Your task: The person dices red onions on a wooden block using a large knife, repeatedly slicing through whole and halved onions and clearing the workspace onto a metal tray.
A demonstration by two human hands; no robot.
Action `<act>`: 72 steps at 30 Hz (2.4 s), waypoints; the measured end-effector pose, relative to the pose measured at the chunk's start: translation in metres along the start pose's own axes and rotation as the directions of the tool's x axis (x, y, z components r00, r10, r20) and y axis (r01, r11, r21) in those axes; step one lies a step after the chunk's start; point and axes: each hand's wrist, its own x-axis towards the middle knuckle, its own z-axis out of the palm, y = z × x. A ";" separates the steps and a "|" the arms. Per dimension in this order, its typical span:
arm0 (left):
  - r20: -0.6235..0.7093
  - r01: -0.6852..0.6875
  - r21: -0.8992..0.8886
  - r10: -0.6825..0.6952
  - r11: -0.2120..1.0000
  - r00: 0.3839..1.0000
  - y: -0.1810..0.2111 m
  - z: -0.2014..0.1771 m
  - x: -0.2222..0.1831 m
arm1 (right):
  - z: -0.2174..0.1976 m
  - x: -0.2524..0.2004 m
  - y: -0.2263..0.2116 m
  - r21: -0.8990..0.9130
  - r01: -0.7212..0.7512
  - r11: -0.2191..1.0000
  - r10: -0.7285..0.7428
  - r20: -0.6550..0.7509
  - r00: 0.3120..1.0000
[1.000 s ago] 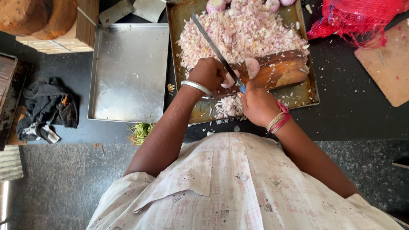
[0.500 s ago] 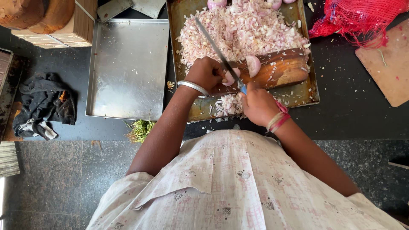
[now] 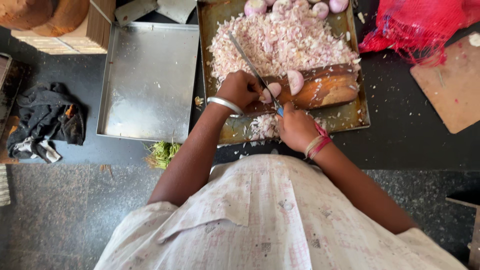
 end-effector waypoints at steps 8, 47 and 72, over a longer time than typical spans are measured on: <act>-0.032 -0.018 0.042 0.019 0.999 0.999 -0.004 0.006 -0.005 | -0.003 -0.001 -0.001 -0.002 0.057 0.998 -0.057 -0.115 0.992; 0.014 0.028 -0.092 -0.027 0.995 1.000 -0.004 0.002 -0.006 | 0.006 0.001 -0.001 -0.007 -0.065 0.998 0.065 0.077 0.995; 0.009 0.028 -0.066 -0.028 0.997 1.000 -0.002 0.001 -0.007 | -0.010 -0.001 -0.004 0.056 -0.010 0.998 0.008 0.035 0.999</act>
